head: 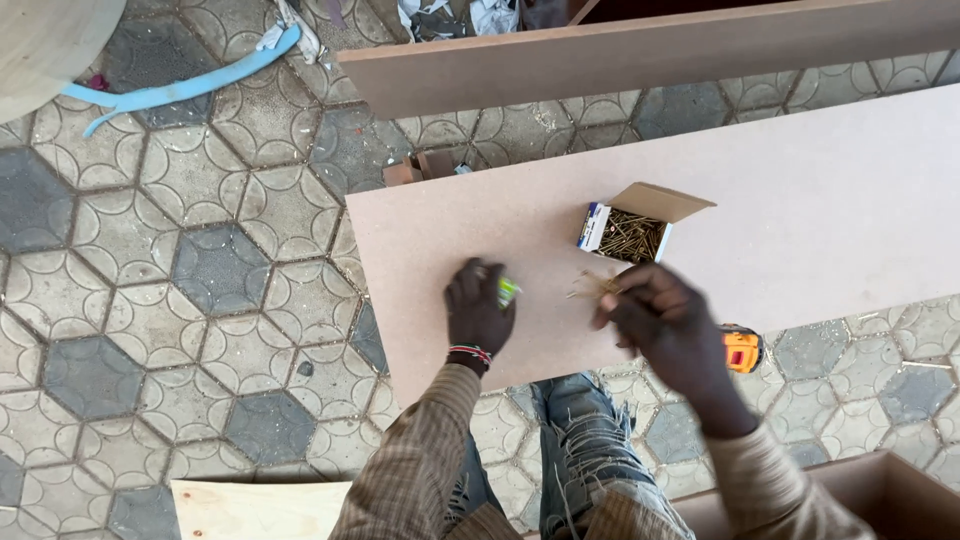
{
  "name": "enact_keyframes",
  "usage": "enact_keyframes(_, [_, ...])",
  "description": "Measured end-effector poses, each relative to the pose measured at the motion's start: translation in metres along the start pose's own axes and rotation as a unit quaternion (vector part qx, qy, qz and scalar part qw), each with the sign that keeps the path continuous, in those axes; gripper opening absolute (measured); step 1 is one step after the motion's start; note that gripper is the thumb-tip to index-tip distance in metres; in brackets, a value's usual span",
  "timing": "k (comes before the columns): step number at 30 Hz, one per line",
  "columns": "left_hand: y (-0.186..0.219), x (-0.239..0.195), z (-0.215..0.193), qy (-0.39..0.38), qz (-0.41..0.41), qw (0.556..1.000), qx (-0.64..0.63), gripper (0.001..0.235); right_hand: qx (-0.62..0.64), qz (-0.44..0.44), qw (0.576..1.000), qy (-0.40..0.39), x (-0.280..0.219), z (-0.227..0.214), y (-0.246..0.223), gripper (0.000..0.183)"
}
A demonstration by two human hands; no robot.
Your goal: The person assembles a wooden cabinet by positioning panels, retrieving screws, and using a cordless drill to fasten them. They align a side panel to the base, insert screws, and drive them in with the drill, repeating the process for multiple joints.
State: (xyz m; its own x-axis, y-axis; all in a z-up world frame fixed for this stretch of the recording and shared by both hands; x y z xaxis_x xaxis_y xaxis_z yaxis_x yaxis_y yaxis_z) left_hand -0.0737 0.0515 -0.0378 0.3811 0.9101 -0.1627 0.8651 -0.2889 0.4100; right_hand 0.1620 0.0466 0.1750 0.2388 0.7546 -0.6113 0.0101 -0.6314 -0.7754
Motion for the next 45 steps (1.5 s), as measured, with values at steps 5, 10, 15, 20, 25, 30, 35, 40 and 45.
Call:
enact_keyframes(5, [-0.097, -0.01, -0.046, 0.05, -0.221, 0.974, -0.001, 0.083, 0.264, 0.025, 0.964, -0.003, -0.001, 0.111, 0.06, 0.012])
enact_keyframes(10, [-0.139, -0.009, -0.045, 0.054, -0.277, 0.958, -0.06, 0.081, 0.198, 0.102, 0.973, 0.053, 0.082, 0.121, 0.192, 0.018])
enact_keyframes(15, [-0.134, -0.006, -0.072, 0.054, -0.228, 0.971, -0.051, 0.076, 0.092, 0.095, 0.988, 0.083, 0.11, 0.101, 0.2, 0.021])
enact_keyframes(20, [-0.122, -0.004, -0.058, -0.003, -0.194, 0.981, 0.028, 0.111, 0.01, 0.102, 0.991, 0.083, 0.114, 0.091, 0.198, 0.039])
enact_keyframes(25, [-0.121, 0.0, -0.044, 0.016, -0.176, 0.984, 0.002, 0.083, 0.016, 0.117, 0.989, 0.091, 0.098, 0.083, 0.192, 0.039])
enact_keyframes(30, [-0.137, 0.0, -0.027, 0.051, -0.222, 0.964, -0.138, 0.077, 0.022, 0.116, 0.99, 0.08, 0.086, 0.073, 0.203, 0.042])
enact_keyframes(35, [-0.11, -0.009, 0.005, -0.022, -0.447, 0.544, -0.71, 0.062, 0.103, 0.129, 0.986, 0.005, 0.047, 0.121, 0.161, 0.029])
enact_keyframes(40, [-0.096, -0.006, 0.013, -0.001, -0.47, 0.43, -0.771, 0.046, 0.063, 0.102, 0.991, -0.061, 0.014, 0.175, 0.137, 0.025])
enact_keyframes(45, [-0.085, -0.002, -0.003, 0.046, -0.499, 0.428, -0.752, 0.045, -0.072, 0.059, 0.994, -0.056, 0.014, 0.195, 0.117, 0.026])
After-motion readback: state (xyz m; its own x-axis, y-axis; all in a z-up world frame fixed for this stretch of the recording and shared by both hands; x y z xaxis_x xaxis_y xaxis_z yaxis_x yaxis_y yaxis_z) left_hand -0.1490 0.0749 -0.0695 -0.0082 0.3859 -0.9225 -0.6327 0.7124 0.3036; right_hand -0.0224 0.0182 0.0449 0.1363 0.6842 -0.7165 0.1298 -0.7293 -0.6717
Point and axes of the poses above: each hand's wrist, its own x-axis towards the middle knuckle, its own z-axis out of the palm, y = z × x, the point moved 10 cm from there along x, towards the middle knuckle, and after that the axes turned 5 degrees about x, right-handed, at the moved point
